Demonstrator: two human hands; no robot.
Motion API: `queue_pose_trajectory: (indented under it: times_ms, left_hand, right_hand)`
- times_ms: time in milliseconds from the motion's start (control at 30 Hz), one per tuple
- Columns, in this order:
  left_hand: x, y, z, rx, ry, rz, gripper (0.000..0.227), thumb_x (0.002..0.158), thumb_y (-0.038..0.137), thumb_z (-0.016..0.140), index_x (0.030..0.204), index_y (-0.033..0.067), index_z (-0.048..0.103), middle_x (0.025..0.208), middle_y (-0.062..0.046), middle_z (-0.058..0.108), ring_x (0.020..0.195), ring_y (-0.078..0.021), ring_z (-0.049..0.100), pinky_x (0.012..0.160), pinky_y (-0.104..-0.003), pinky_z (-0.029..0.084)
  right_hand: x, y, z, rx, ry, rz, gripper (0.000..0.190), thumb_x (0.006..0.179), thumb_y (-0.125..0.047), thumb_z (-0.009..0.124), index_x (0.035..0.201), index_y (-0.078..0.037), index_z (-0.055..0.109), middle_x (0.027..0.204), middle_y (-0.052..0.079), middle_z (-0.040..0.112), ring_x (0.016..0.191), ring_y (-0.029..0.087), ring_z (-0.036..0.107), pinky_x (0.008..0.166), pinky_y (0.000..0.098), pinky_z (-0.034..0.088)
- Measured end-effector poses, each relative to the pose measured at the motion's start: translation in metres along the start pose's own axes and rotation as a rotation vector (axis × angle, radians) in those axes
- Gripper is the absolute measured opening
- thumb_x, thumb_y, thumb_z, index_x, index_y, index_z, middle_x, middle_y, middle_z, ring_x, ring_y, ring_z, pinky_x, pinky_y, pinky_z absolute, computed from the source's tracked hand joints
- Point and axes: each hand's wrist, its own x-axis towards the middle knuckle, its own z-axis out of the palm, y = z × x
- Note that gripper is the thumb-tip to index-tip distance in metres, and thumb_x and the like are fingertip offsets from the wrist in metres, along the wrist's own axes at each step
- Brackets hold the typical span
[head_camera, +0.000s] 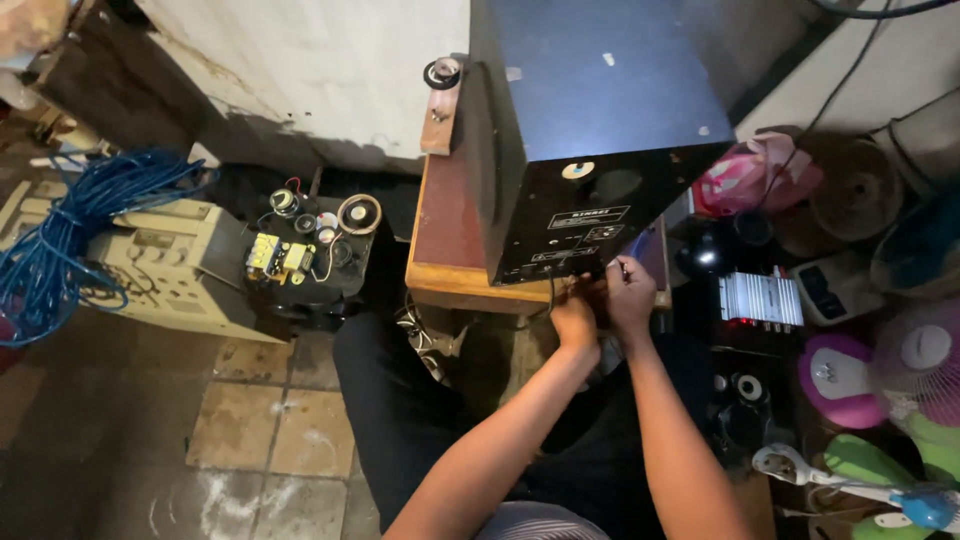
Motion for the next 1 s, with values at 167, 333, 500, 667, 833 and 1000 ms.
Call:
queue_pose_trajectory:
  times_ms: [167,333,500,667,833,1000]
  left_hand:
    - [0.093,-0.082,0.026,-0.272,0.057,0.018,0.042,0.098,0.034,0.065,0.126,0.0022,0.069,0.121,-0.01,0.072,0.118,-0.0227,0.067,0.104,-0.035,0.051]
    - [-0.012,0.018,0.0,0.155,-0.031,0.07,0.045,0.098,0.039,0.068,0.122,0.0007,0.071,0.12,-0.012,0.072,0.12,-0.0249,0.066,0.104,-0.039,0.05]
    - [-0.052,0.046,-0.008,-0.116,0.071,-0.02,0.057,0.086,0.038,0.083,0.127,0.0012,0.069,0.122,-0.02,0.073,0.125,-0.0324,0.064,0.106,-0.042,0.048]
    - [0.084,-0.073,0.014,-0.45,0.019,-0.03,0.033,0.094,0.02,0.06,0.112,-0.0033,0.075,0.108,-0.021,0.076,0.106,-0.0327,0.073,0.091,-0.043,0.056]
    - [0.128,-0.141,-0.007,-0.812,-0.108,-0.148,0.044,0.099,0.023,0.043,0.124,0.0015,0.071,0.116,-0.016,0.074,0.107,-0.0325,0.07,0.093,-0.051,0.056]
    - [-0.061,-0.01,-0.085,0.182,-0.302,-0.038,0.038,0.099,0.026,0.052,0.127,0.0015,0.057,0.114,-0.017,0.062,0.102,-0.028,0.063,0.086,-0.045,0.051]
  right_hand:
    - [-0.006,-0.014,-0.003,0.011,-0.005,0.036,0.009,0.093,-0.013,0.071,0.095,-0.012,0.079,0.063,0.011,0.062,0.063,0.019,0.058,0.062,0.0367,0.049]
    - [-0.004,-0.016,-0.002,0.005,0.009,0.015,0.008,0.094,-0.013,0.07,0.094,-0.011,0.078,0.064,0.013,0.063,0.064,0.02,0.059,0.064,0.0377,0.05]
    - [-0.006,-0.021,-0.002,-0.003,0.021,0.022,0.009,0.096,-0.014,0.07,0.095,-0.01,0.078,0.064,0.012,0.063,0.063,0.017,0.058,0.062,0.0359,0.049]
    - [-0.004,-0.009,0.0,0.014,0.016,0.024,0.011,0.095,-0.015,0.071,0.099,-0.008,0.079,0.066,0.015,0.064,0.063,0.02,0.06,0.064,0.0381,0.049]
    - [-0.01,-0.027,-0.007,0.005,0.006,0.017,0.011,0.095,-0.014,0.071,0.1,-0.008,0.079,0.068,0.016,0.065,0.067,0.022,0.061,0.065,0.04,0.049]
    - [-0.008,-0.013,-0.009,-0.005,-0.059,-0.016,0.01,0.096,-0.016,0.071,0.099,-0.011,0.079,0.067,0.008,0.068,0.068,0.025,0.066,0.068,0.0375,0.052]
